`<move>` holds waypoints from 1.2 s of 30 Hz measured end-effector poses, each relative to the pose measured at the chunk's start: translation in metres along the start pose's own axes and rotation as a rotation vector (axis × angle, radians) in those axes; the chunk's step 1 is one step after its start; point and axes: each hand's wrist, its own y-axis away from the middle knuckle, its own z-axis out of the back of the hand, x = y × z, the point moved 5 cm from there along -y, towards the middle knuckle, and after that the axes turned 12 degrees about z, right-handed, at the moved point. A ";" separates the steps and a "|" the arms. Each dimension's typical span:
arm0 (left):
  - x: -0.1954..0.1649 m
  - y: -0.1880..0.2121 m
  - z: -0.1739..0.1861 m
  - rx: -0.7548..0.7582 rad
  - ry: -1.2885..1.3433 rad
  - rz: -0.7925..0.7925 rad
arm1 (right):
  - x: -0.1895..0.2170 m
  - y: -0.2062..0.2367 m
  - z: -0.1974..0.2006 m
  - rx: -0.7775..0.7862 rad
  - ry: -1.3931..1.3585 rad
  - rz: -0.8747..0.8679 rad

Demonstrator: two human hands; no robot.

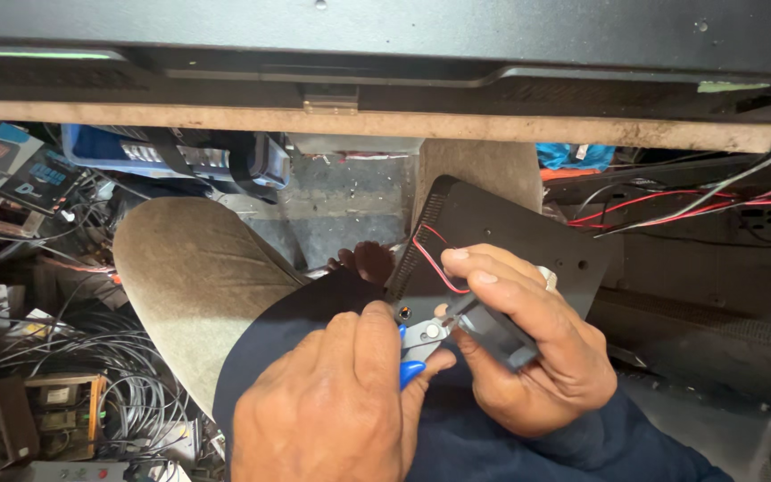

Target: The person uses pliers to repeatedly press and adjust the plastic housing of a small cooling fan. The person holds the fan in one hand and manipulates the housing with the pliers in the other, rotating the fan to access different sides.

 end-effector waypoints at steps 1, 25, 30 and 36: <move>0.001 0.001 -0.001 -0.005 -0.005 -0.004 | 0.000 -0.001 0.001 0.015 0.006 0.007; 0.017 -0.002 0.010 0.018 0.003 -0.126 | -0.002 0.004 -0.012 -0.117 -0.089 -0.162; 0.019 -0.003 0.006 0.097 -0.019 -0.035 | -0.005 0.010 -0.010 -0.134 -0.172 -0.236; 0.010 -0.002 0.006 0.092 -0.059 -0.072 | -0.004 0.012 -0.009 -0.109 -0.221 -0.208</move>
